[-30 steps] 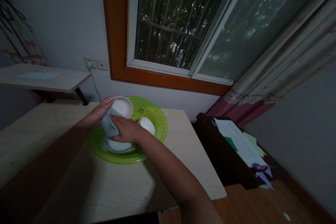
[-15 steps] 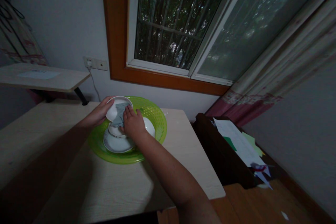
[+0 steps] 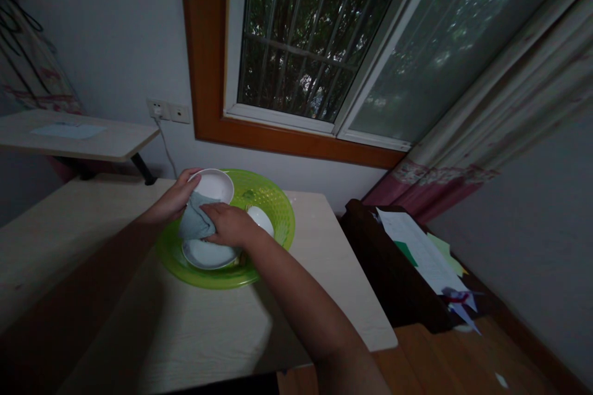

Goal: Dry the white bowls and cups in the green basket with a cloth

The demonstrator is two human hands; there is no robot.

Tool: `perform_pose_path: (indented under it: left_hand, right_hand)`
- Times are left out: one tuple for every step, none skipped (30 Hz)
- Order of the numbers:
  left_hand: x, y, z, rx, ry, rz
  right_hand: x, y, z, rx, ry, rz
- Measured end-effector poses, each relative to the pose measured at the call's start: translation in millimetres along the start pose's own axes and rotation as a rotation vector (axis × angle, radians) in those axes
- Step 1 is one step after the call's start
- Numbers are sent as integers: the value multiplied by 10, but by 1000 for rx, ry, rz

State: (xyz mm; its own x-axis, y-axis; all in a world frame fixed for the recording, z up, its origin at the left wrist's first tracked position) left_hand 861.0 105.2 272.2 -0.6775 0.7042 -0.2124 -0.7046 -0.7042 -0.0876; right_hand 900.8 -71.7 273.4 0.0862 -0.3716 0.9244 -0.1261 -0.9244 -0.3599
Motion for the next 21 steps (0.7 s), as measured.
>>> perform_pose_path:
  left_hand:
    - [-3,6,5,-8,-17,5]
    - [-5,10,9,-22,-40,6]
    - [-6,12,11,-35,-63,5]
    - [-5,9,6,-40,-80,2]
    - [-1,2,-3,-44,-94,1]
    - [2,-10,-17,-48,-108,-3]
    - [6,-25,-33,-54,-120,-9]
    - [9,-41,-53,-62,-132,-18]
    - [10,-58,-73,-72,-145,-30]
    - [10,-72,-92,-83,-159,-45]
    - [8,-83,-109,-94,-176,-64]
    - [6,-91,-123,-105,-194,-79]
    - [4,-95,-132,-115,-211,-89]
    - [3,-96,-137,-123,-224,-93]
    - [4,-95,-138,-128,-233,-88]
    - [6,-93,-136,-130,-238,-79]
    - [9,-90,-133,-130,-240,-69]
    - [11,-87,-129,-130,-243,-61]
    - [12,-83,-126,-130,-249,-58]
    - [13,-80,-123,-131,-255,-56]
    - [15,-78,-120,-131,-259,-54]
  right_hand:
    - [-3,-1,-9,-11,16,-2]
    - [-4,-3,-20,-28,43,-2]
    - [-5,-6,-31,-44,78,-1]
    - [-3,-8,-41,-59,116,2]
    - [0,-10,-50,-72,154,8]
    - [6,-10,-55,-84,191,15]
    - [13,-9,-57,-97,226,24]
    - [23,-6,-55,-113,260,35]
    - [35,-2,-51,-131,290,48]
    - [48,2,-46,-151,318,61]
    - [61,7,-42,-170,341,72]
    - [72,11,-40,-186,358,81]
    - [80,13,-40,-200,369,87]
    - [86,14,-42,-210,375,90]
    - [89,12,-47,-217,380,93]
    - [91,8,-53,-222,383,96]
    - [90,3,-61,-223,386,102]
    - [89,-4,-68,-223,390,109]
    - [86,-11,-75,-223,392,116]
    - [83,-17,-79,-222,391,124]
    - [80,-22,-83,-220,388,130]
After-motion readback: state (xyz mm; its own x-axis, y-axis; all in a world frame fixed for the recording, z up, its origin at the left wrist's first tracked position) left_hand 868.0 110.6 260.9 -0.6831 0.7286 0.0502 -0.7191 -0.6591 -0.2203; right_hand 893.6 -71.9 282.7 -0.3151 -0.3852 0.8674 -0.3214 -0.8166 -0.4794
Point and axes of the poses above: each hand's wrist, its own y-axis away from the middle knuckle, its own x-axis out of the back of the hand, z = x × y, the point moved 3 cm from there along -y, towards the middle knuckle, and after that the axes turned 10 degrees about z, right-handed, at the moved point
